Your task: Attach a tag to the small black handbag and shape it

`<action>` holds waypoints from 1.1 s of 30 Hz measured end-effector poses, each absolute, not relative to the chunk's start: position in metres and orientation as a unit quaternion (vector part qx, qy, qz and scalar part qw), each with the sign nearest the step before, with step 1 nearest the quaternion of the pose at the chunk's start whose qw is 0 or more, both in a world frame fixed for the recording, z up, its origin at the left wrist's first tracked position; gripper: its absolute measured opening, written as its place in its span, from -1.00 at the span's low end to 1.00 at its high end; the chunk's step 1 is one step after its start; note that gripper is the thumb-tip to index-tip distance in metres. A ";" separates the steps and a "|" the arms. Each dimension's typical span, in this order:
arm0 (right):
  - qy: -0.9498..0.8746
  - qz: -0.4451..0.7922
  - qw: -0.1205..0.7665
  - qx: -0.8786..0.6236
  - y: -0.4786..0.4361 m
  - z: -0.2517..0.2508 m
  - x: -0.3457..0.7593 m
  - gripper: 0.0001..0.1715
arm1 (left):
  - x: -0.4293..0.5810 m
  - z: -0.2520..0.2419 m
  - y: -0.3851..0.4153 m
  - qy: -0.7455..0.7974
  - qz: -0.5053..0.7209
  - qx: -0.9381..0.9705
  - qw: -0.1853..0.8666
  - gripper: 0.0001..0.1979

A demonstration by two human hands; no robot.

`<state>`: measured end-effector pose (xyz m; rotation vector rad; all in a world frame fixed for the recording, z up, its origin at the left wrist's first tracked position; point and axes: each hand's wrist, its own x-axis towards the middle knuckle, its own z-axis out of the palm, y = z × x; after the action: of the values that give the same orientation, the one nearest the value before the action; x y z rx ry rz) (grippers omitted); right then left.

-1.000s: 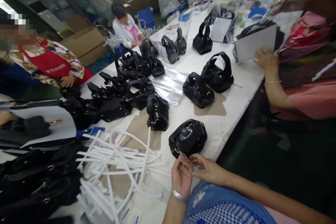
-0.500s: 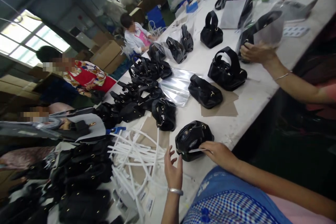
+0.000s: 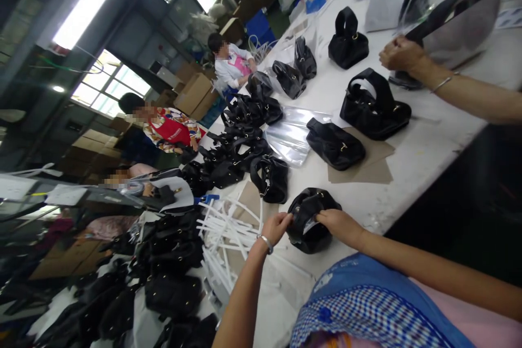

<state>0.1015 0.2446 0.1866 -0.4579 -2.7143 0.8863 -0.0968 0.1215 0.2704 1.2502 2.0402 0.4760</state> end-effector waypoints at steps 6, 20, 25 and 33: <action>-0.924 0.307 0.106 -0.203 0.249 0.182 0.092 -0.70 | -0.107 0.252 0.171 0.685 0.013 0.582 0.438 -0.80; -0.848 0.433 0.172 -0.252 0.249 0.161 0.110 -0.83 | -0.091 0.229 0.167 0.708 0.013 0.597 0.377 -0.81; -0.851 0.455 0.163 -0.207 0.246 0.153 0.123 -0.57 | -0.087 0.221 0.159 0.724 0.035 0.583 0.365 -0.82; -0.859 0.454 0.129 -0.199 0.250 0.153 0.131 -0.35 | -0.089 0.224 0.159 0.680 -0.003 0.608 0.410 -0.83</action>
<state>0.1314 0.2498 0.1532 -0.5786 -2.4971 1.3212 -0.0888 0.1592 0.2240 1.5325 1.7117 -0.0073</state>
